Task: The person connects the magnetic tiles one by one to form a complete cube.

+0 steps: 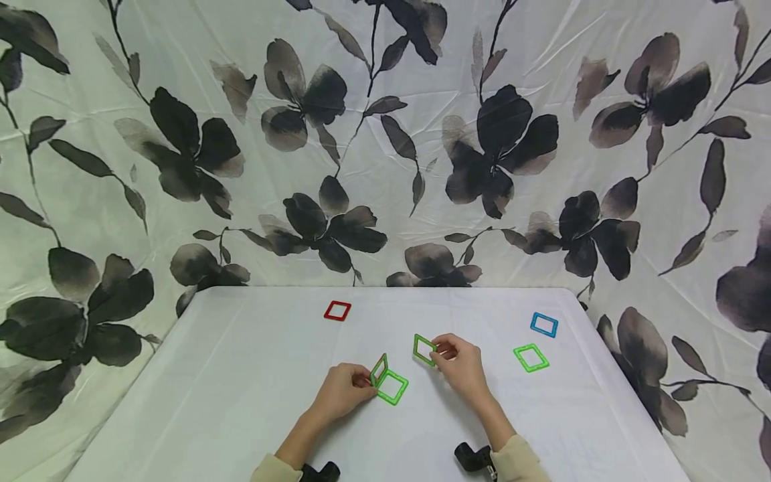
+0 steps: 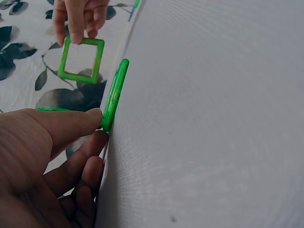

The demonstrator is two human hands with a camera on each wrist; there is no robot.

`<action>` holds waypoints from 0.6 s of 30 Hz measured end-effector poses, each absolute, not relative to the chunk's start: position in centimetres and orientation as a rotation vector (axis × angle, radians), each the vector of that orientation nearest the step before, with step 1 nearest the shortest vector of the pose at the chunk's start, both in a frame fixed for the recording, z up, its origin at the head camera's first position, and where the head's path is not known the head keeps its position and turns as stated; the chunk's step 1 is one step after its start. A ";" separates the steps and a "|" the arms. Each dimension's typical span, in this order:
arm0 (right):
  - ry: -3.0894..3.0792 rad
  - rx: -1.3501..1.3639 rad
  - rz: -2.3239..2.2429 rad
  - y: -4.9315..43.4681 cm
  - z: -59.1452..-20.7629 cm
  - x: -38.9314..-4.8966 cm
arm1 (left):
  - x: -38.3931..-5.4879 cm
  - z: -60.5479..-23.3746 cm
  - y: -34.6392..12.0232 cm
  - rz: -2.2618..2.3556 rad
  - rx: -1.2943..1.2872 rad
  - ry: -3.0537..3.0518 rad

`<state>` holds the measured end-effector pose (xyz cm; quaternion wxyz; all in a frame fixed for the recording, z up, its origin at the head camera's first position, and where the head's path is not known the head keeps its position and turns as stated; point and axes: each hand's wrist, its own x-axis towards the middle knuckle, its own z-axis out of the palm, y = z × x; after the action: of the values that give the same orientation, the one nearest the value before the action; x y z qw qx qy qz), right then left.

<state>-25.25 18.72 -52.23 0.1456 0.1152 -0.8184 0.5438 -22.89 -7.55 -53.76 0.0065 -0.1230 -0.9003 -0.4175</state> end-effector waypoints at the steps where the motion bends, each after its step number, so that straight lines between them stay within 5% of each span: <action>1: -2.362 0.347 1.573 18.4 -52.2 -25.1 | -22.9 -53.8 -7.6 -1.301 -0.383 -2.819; 18: -2.413 0.522 1.542 15.9 -52.4 -23.8 | -22.8 -54.1 -7.6 -1.284 -0.381 -2.835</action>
<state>-23.76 15.90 -52.37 0.1150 0.1781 -0.8234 0.5263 -22.84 -7.60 -54.07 0.0029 -0.1214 -0.9042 -0.4095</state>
